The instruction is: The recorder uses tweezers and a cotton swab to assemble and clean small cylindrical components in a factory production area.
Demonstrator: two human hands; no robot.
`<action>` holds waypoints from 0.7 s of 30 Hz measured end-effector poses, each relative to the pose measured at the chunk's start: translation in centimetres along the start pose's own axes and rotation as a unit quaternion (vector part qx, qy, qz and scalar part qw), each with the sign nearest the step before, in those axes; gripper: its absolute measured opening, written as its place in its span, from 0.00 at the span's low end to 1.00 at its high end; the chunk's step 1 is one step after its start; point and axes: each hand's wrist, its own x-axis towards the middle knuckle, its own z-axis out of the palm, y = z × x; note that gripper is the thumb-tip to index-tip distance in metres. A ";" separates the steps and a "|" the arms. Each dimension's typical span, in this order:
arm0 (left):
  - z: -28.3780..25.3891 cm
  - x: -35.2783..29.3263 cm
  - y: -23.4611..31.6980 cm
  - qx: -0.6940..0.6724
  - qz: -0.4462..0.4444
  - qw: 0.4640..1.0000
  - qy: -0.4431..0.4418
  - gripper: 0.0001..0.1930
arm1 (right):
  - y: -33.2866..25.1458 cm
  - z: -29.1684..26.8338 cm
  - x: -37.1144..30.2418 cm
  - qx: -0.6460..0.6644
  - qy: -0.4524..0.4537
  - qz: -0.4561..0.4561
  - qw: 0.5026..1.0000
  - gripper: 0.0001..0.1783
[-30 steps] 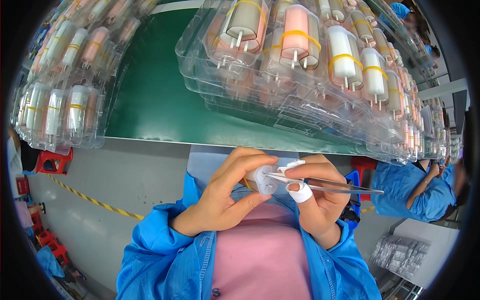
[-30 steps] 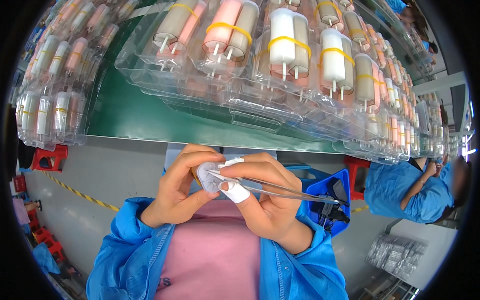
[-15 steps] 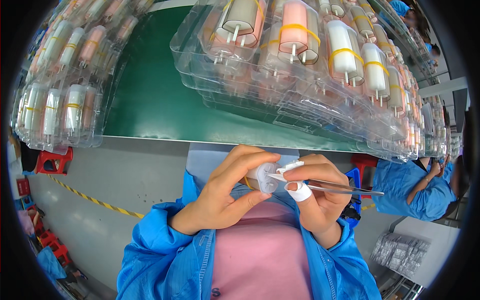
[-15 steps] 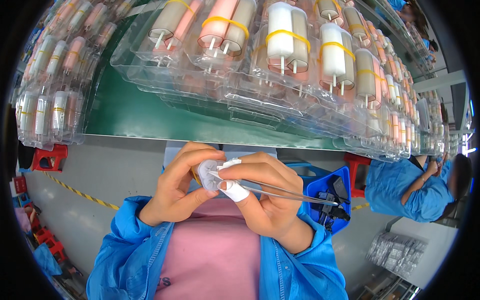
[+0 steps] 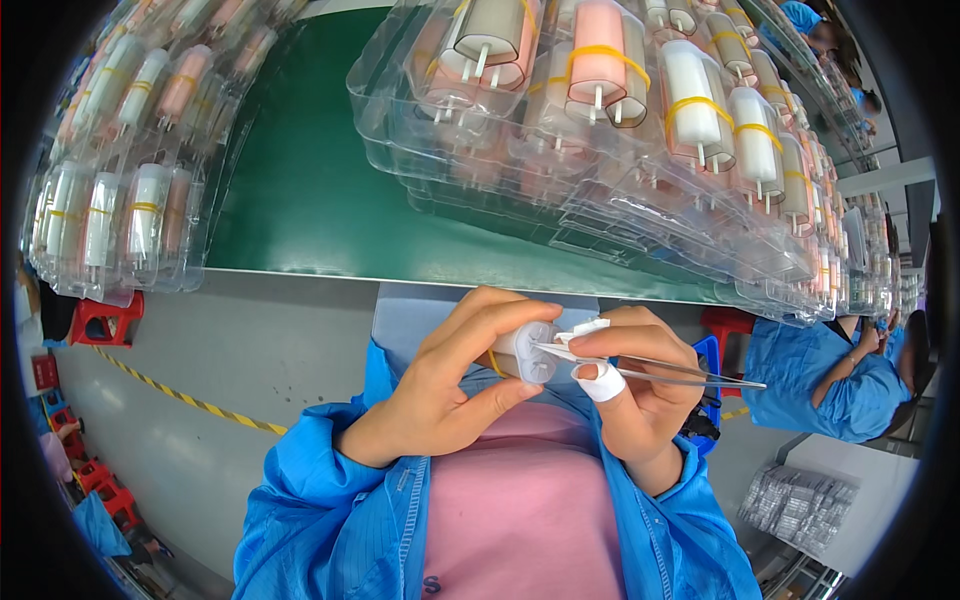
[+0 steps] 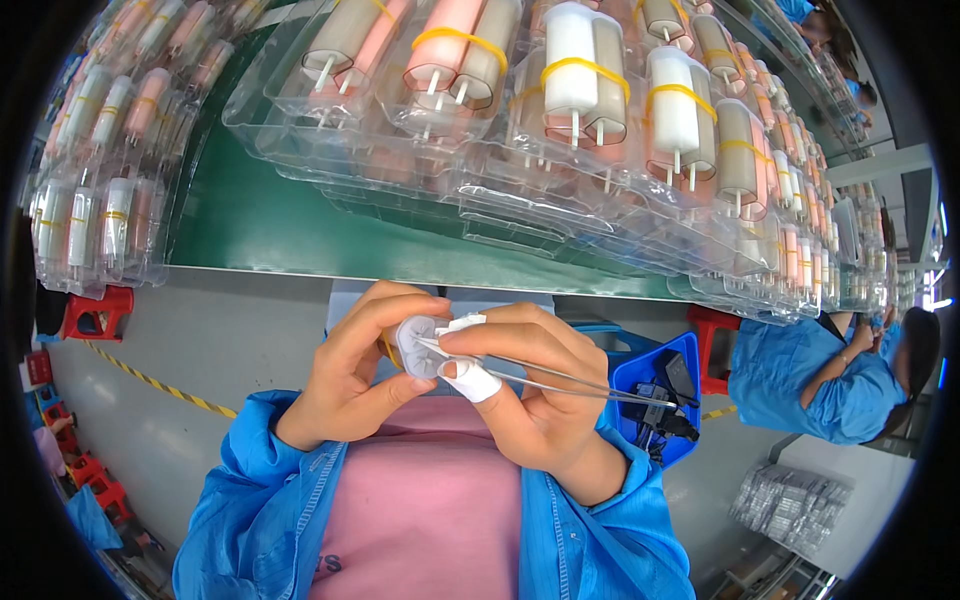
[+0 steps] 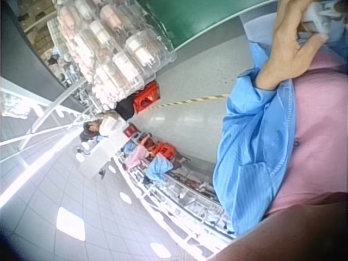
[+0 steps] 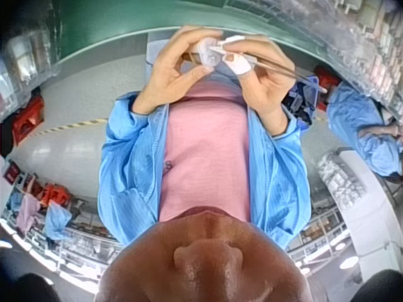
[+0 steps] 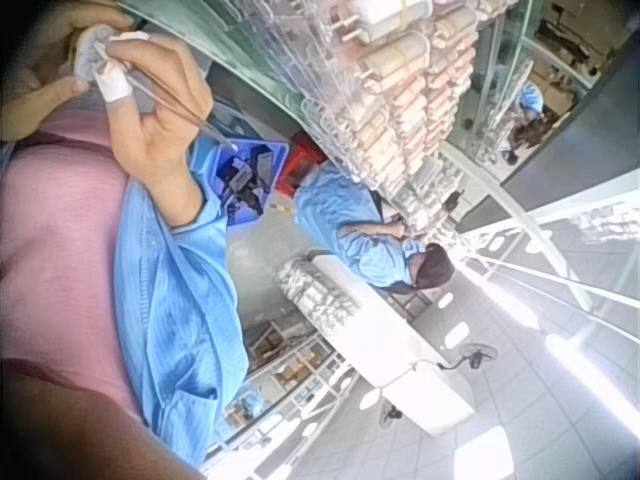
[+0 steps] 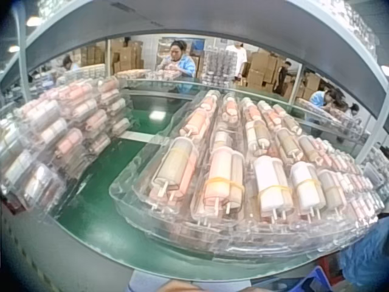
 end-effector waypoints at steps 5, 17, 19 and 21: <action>0.1 0.0 0.1 -0.013 -0.017 1.000 0.003 0.26 | 0.1 -0.1 0.2 -0.012 -0.007 -0.007 1.000 0.10; -0.1 0.0 -0.2 -0.005 -0.012 1.000 -0.022 0.25 | -0.1 -0.2 0.4 -0.029 -0.021 -0.011 0.999 0.09; -0.1 0.0 0.0 -0.017 -0.019 0.999 -0.025 0.26 | 0.3 -0.4 0.2 0.017 -0.008 -0.005 1.000 0.09; -0.1 0.1 0.3 -0.032 -0.031 0.999 -0.027 0.26 | 0.3 -0.4 0.1 0.024 -0.001 -0.011 1.000 0.10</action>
